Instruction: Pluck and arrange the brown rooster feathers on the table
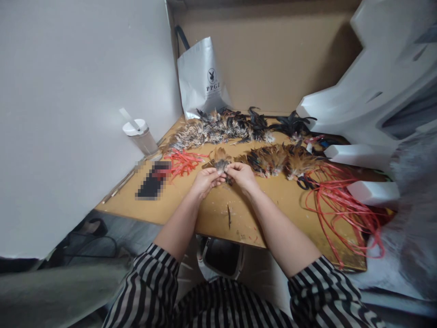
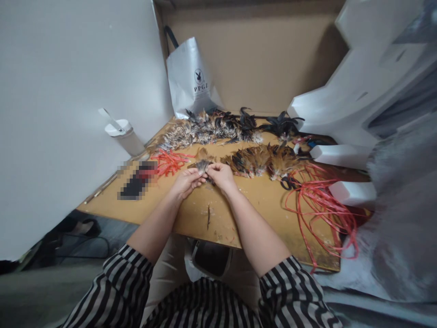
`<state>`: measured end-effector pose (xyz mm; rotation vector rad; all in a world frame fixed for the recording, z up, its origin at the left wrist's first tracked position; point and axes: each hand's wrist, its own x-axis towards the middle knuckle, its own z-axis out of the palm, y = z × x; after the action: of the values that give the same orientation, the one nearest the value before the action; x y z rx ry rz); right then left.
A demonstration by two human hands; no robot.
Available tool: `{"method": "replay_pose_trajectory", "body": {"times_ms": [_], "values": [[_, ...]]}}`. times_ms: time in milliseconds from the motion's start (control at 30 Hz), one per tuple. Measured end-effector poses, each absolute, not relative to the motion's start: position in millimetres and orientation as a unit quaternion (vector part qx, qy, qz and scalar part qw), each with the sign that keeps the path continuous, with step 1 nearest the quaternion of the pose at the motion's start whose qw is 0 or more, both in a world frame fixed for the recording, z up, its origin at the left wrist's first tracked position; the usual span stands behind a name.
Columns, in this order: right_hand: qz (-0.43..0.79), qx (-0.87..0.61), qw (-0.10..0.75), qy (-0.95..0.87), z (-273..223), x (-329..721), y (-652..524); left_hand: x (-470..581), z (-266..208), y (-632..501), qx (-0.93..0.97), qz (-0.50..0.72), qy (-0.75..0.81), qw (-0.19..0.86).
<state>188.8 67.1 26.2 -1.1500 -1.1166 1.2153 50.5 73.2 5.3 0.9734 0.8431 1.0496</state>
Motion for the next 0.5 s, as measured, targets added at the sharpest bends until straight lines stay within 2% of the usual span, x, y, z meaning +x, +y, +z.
{"method": "replay_pose_trajectory", "body": {"times_ms": [500], "values": [[0.571, -0.461, 0.525, -0.431, 25.1, 189.6, 67.1, 51.5, 6.9, 71.1, 0.437, 0.452, 0.372, 0.684]]}}
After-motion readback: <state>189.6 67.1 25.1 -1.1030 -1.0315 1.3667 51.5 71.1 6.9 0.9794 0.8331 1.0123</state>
